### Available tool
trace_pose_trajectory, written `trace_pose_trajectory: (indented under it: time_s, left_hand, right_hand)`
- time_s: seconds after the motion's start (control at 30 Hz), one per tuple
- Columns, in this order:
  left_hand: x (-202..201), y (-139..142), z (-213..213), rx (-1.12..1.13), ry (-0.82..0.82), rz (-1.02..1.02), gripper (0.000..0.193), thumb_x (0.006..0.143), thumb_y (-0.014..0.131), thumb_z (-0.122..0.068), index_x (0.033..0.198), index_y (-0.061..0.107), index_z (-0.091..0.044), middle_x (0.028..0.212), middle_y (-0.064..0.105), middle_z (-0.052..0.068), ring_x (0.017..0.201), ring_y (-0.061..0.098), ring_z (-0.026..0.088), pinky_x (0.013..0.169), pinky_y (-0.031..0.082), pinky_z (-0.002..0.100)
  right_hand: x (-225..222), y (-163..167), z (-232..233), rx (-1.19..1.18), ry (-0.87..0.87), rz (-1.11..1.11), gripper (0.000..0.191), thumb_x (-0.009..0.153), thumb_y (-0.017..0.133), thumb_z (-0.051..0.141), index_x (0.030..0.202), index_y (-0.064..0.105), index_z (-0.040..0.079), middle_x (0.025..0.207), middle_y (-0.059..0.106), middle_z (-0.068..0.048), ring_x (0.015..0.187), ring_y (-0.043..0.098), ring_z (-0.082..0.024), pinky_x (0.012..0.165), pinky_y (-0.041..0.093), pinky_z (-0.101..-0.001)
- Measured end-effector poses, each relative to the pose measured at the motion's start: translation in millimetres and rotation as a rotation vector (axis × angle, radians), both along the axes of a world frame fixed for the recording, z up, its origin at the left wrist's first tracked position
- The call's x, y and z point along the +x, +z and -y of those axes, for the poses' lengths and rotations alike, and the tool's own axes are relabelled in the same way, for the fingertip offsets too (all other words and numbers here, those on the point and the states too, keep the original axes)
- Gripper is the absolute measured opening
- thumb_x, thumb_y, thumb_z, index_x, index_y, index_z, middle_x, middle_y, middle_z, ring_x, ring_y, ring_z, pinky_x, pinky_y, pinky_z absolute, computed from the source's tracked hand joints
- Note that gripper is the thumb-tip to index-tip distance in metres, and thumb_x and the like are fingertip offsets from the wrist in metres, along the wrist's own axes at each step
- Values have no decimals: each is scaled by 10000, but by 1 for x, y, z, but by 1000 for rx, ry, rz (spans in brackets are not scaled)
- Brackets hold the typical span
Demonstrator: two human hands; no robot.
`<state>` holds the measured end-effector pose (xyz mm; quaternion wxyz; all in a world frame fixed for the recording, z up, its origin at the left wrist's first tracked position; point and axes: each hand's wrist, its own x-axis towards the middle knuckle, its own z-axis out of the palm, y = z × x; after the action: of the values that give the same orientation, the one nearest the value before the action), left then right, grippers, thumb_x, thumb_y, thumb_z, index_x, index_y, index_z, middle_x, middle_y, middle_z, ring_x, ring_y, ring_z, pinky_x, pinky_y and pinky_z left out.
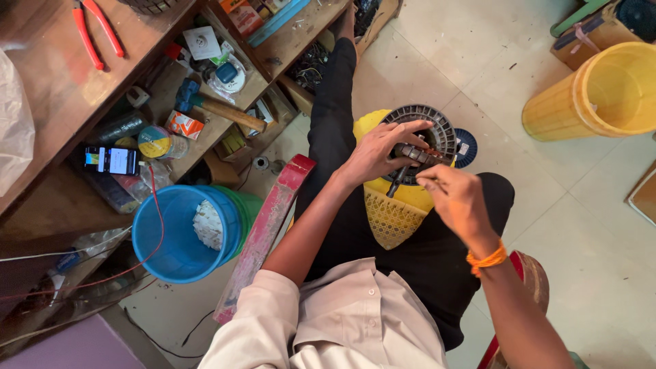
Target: The person winds copper wire around the slots of a motor stator, using both hands to guide and secure the wire. The person briefly reaches for a phone on the shelf before resuming winding.
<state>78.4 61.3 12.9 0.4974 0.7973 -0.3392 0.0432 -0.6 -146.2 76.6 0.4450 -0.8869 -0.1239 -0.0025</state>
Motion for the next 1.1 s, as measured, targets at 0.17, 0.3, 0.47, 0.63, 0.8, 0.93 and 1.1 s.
trace_pose_trajectory:
  time_s: [0.17, 0.3, 0.47, 0.63, 0.8, 0.93, 1.1]
  left_hand:
    - [-19, -7, 2, 216, 155, 333, 566, 889, 807, -156, 1419, 651, -280, 1424, 555, -91, 1322, 546, 224, 1114, 450, 402]
    - [-43, -14, 2, 138, 261, 564, 507, 853, 774, -138, 1301, 705, -364, 1407, 569, -48, 1305, 507, 205, 1089, 435, 391]
    - [-49, -26, 0, 96, 211, 602, 359, 838, 819, -169, 1184, 746, -232, 1330, 622, -20, 1197, 552, 197, 1027, 438, 381]
    - [-47, -32, 6, -70, 243, 385, 222, 822, 870, -106, 980, 715, -123, 1083, 640, 12, 909, 649, 183, 777, 518, 342]
    - [-55, -32, 18, -335, 298, 30, 199, 861, 835, -62, 907, 642, -54, 1040, 645, 50, 722, 662, 145, 616, 535, 285]
    - [-61, -32, 29, -411, 351, -141, 147, 891, 786, -47, 896, 639, -36, 1022, 703, 48, 629, 578, 101, 572, 470, 266]
    - [-67, -30, 39, -453, 456, -364, 128, 908, 759, -84, 871, 665, -5, 830, 714, 35, 582, 528, 5, 514, 415, 230]
  right_hand:
    - [-5, -12, -11, -193, 19, 198, 74, 911, 731, 53, 970, 694, 29, 903, 722, -148, 814, 706, -350, 670, 539, -407]
    - [-7, -16, -10, -194, 8, 181, 93, 904, 742, 50, 970, 685, 17, 890, 706, -149, 793, 699, -340, 651, 535, -403]
    - [-14, -10, -6, -146, 34, 190, 74, 879, 754, 51, 933, 707, 31, 827, 683, -113, 741, 680, -298, 675, 524, -382]
    - [-8, 13, 10, -144, 28, 34, 77, 872, 772, 46, 906, 720, 1, 780, 659, -108, 619, 611, -205, 594, 479, -314]
    - [0, 39, 20, -55, -39, 72, 77, 938, 747, 45, 983, 721, -12, 832, 683, -84, 656, 552, -98, 612, 462, -268]
    - [20, 43, 6, -30, -39, 41, 92, 971, 741, 43, 996, 717, -42, 763, 670, -81, 629, 504, -72, 579, 434, -253]
    - [58, 33, -10, 121, -91, -124, 106, 977, 718, 63, 965, 723, -42, 752, 686, -9, 686, 588, -15, 598, 474, -211]
